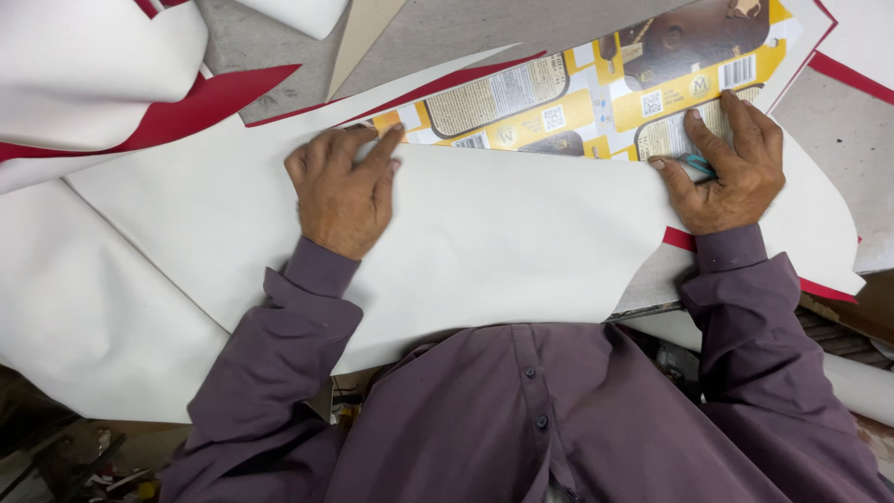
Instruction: The person places a cardboard pattern on a white fabric sheet, aligns it, and cuts the fabric along the pattern edges using a utility knife. The person then removes the cut fabric piece and repeats the process with another pattern.
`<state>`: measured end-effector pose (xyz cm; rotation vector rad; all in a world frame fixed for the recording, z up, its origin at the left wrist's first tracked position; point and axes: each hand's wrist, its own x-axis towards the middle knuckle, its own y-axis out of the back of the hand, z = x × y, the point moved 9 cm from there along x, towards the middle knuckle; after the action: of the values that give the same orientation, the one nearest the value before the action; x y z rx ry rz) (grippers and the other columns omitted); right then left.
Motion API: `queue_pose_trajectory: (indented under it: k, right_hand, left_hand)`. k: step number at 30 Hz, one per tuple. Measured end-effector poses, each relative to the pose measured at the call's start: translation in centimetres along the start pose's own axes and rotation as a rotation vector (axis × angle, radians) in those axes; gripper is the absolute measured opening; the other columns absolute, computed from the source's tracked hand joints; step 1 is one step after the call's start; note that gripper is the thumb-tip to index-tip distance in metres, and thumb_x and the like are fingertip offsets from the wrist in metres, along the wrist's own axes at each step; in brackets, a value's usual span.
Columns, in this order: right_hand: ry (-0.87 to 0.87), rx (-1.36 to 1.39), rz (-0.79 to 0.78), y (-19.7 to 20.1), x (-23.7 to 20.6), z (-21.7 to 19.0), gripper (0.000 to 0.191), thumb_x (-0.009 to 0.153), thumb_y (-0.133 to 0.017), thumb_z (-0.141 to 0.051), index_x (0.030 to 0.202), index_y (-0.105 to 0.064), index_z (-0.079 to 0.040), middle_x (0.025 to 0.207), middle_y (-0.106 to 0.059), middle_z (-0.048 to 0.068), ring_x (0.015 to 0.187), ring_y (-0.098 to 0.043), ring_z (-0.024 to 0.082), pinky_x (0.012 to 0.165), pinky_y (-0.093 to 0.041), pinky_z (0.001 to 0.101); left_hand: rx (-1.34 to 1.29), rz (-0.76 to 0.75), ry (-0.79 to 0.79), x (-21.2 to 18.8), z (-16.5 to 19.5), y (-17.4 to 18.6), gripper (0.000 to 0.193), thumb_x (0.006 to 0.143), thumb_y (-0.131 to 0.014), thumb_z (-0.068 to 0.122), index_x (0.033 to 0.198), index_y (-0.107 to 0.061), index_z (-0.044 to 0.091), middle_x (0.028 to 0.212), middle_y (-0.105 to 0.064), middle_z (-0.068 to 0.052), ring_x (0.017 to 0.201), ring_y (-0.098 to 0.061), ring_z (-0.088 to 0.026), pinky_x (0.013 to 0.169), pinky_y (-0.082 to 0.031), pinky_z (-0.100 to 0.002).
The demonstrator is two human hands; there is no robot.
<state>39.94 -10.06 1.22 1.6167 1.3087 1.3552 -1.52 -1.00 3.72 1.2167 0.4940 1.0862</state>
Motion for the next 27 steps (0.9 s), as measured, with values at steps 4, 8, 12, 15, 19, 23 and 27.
queue_pose_trajectory:
  k: [4, 8, 12, 15, 19, 23, 27]
  right_hand:
    - [0.012, -0.023, -0.011, -0.6, 0.1, -0.5, 0.051, 0.096, -0.092, -0.037, 0.131, -0.078, -0.003, 0.150, -0.062, 0.021, 0.139, -0.055, 0.035, 0.115, -0.053, 0.0437]
    - [-0.007, -0.032, -0.023, -1.1, 0.1, -0.7, 0.052, 0.094, -0.089, -0.035, 0.134, -0.077, -0.004, 0.149, -0.059, 0.020, 0.136, -0.054, 0.033, 0.115, -0.054, 0.0420]
    - [-0.013, -0.058, -0.044, -1.9, 0.1, -1.1, 0.053, 0.094, -0.092, -0.036, 0.135, -0.077, -0.005, 0.150, -0.059, 0.018, 0.136, -0.054, 0.031, 0.113, -0.052, 0.0396]
    - [-0.005, -0.060, -0.052, -2.0, 1.0, -2.4, 0.054, 0.095, -0.092, -0.036, 0.136, -0.077, -0.004, 0.149, -0.058, 0.019, 0.134, -0.053, 0.032, 0.114, -0.053, 0.0399]
    - [-0.032, -0.139, -0.105, -0.7, 3.6, -5.9, 0.056, 0.093, -0.087, -0.038, 0.136, -0.076, -0.004, 0.144, -0.062, 0.018, 0.127, -0.055, 0.031, 0.107, -0.052, 0.0402]
    - [-0.193, -0.132, -0.190, -0.1, 6.7, -10.9, 0.049, 0.093, -0.084, -0.030, 0.130, -0.073, 0.001, 0.122, -0.070, 0.023, 0.104, -0.062, 0.037, 0.089, -0.053, 0.0450]
    - [-0.282, 0.562, -0.363, -5.7, 9.5, -20.3, 0.031, 0.103, -0.063, 0.002, 0.133, -0.067, -0.002, 0.113, -0.072, 0.018, 0.097, -0.067, 0.029, 0.090, -0.052, 0.0334]
  left_hand:
    - [-0.081, -0.150, -0.138, 3.7, -3.9, 2.1, 0.031, 0.102, -0.071, 0.013, 0.131, -0.075, 0.022, 0.125, -0.065, -0.002, 0.118, -0.051, -0.026, 0.105, -0.043, -0.043]
    - [-0.137, -0.405, -0.418, 6.0, -4.2, 0.7, 0.036, 0.094, -0.072, 0.013, 0.129, -0.074, 0.021, 0.119, -0.066, -0.004, 0.107, -0.056, -0.024, 0.096, -0.050, -0.040]
    - [-0.061, -0.570, -0.507, 7.7, -4.6, -1.4, 0.046, 0.092, -0.070, 0.007, 0.134, -0.072, 0.025, 0.118, -0.068, 0.000, 0.102, -0.060, -0.021, 0.094, -0.053, -0.035]
    - [-0.075, -0.668, -0.513, 8.6, -5.2, -2.3, 0.051, 0.082, -0.077, 0.016, 0.132, -0.070, 0.026, 0.116, -0.068, 0.000, 0.097, -0.062, -0.022, 0.091, -0.054, -0.035]
    - [-0.050, -0.759, -0.536, 9.5, -6.0, -3.4, 0.060, 0.076, -0.081, 0.024, 0.135, -0.068, 0.028, 0.108, -0.067, -0.005, 0.103, -0.065, -0.024, 0.090, -0.055, -0.037]
    - [-0.023, -0.834, -0.543, 10.2, -6.9, -5.0, 0.064, 0.075, -0.083, 0.027, 0.137, -0.066, 0.031, 0.108, -0.065, -0.007, 0.102, -0.066, -0.023, 0.088, -0.057, -0.037]
    - [-0.028, -0.817, -0.602, 10.9, -7.4, -5.4, 0.056, 0.078, -0.083, 0.023, 0.131, -0.070, 0.034, 0.106, -0.066, -0.007, 0.103, -0.066, -0.024, 0.091, -0.056, -0.038]
